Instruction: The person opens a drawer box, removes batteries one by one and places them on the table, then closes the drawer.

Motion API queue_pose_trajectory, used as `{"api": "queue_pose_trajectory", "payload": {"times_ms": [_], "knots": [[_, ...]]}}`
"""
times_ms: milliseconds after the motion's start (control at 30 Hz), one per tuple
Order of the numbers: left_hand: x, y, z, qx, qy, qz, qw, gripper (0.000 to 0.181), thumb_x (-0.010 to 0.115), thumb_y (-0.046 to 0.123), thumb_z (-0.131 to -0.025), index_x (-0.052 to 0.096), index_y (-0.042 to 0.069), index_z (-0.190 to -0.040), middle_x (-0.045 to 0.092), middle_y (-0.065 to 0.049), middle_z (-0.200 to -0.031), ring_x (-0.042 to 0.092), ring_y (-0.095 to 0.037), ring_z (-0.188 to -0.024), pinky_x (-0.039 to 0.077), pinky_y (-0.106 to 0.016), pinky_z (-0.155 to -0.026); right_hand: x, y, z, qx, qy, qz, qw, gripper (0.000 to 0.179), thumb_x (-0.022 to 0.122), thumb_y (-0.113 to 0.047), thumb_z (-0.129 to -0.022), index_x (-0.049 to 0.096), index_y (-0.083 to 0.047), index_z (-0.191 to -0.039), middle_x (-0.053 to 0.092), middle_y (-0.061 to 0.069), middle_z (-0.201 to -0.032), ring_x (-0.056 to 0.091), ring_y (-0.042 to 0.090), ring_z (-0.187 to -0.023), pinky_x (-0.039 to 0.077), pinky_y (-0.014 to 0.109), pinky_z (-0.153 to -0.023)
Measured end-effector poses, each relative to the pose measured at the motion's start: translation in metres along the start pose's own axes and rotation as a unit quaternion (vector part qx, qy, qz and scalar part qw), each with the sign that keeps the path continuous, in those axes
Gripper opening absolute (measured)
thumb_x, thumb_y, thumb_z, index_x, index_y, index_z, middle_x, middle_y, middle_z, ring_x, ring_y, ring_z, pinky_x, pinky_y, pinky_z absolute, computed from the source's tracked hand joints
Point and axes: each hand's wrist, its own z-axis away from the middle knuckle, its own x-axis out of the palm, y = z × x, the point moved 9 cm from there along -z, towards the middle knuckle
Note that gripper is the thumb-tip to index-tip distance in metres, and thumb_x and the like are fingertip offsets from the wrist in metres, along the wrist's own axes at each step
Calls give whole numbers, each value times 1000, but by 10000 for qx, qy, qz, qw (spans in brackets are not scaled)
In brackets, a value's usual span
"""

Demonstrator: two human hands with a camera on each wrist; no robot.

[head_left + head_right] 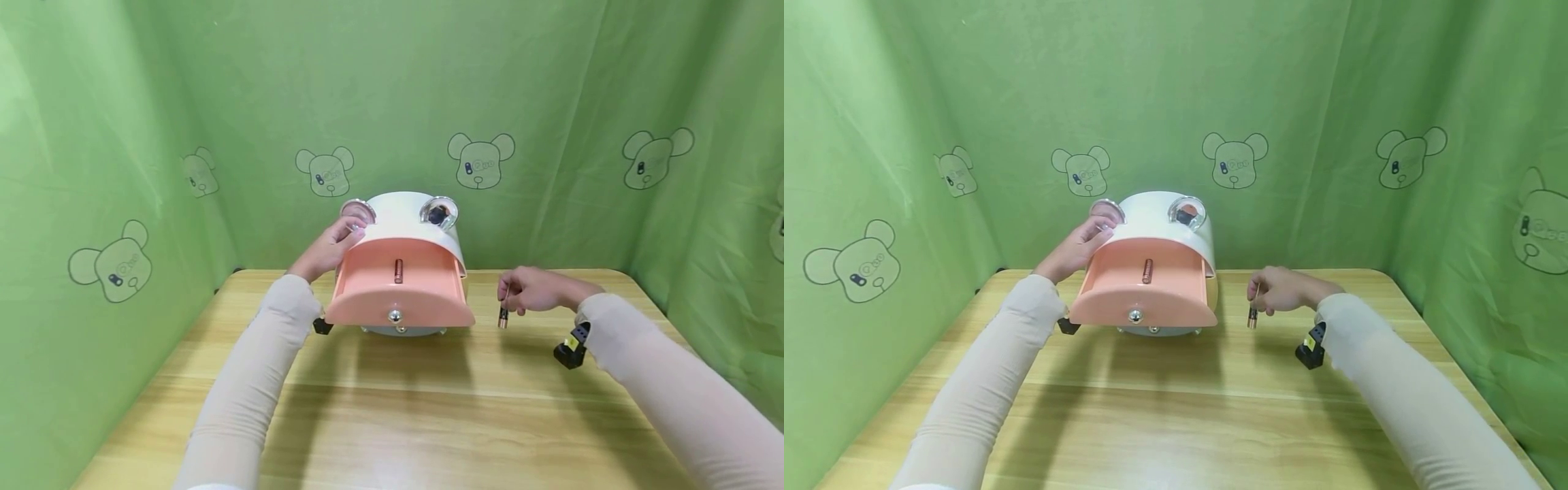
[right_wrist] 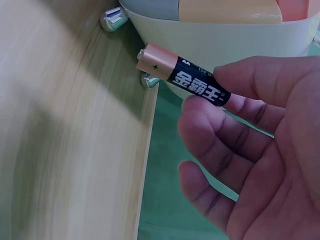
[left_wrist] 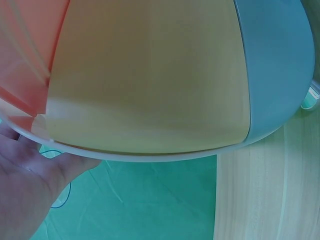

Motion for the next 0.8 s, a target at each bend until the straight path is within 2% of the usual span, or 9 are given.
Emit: {"api": "queue_pose_trajectory", "payload": {"times_ms": [200,333,467,800], "knots": [[0,0,0,32,7,-1,10000,32,50,31,-102,51,11,-126,57,-15,-125,54,-29,-114,49,-43,-93,7,9,0,127,-12,-253,9996,6,60,-2,-88,58,1,-92,58,7,-74,56,21,-66,47,31,-60],[0,0,0,19,16,-22,10000,32,50,31,-102,51,11,-127,56,-14,-127,53,-28,-117,48,-44,-95,11,12,1,-8,13,-299,9996,6,60,-1,-87,58,2,-91,57,5,-72,56,20,-65,46,29,-58],[0,1,0,34,27,-45,10000,32,50,31,-102,51,11,-127,55,-15,-128,52,-29,-118,47,-44,-96,17,18,2,-34,-21,-271,9996,6,60,-1,-86,59,1,-91,57,2,-71,57,20,-66,46,29,-59],[-1,0,1,11,48,-60,10000,33,49,31,-102,51,11,-127,55,-15,-127,53,-29,-116,47,-44,-95,32,33,2,154,-242,-268,9992,7,59,1,-82,58,1,-88,57,7,-71,54,18,-64,45,27,-58]]}}
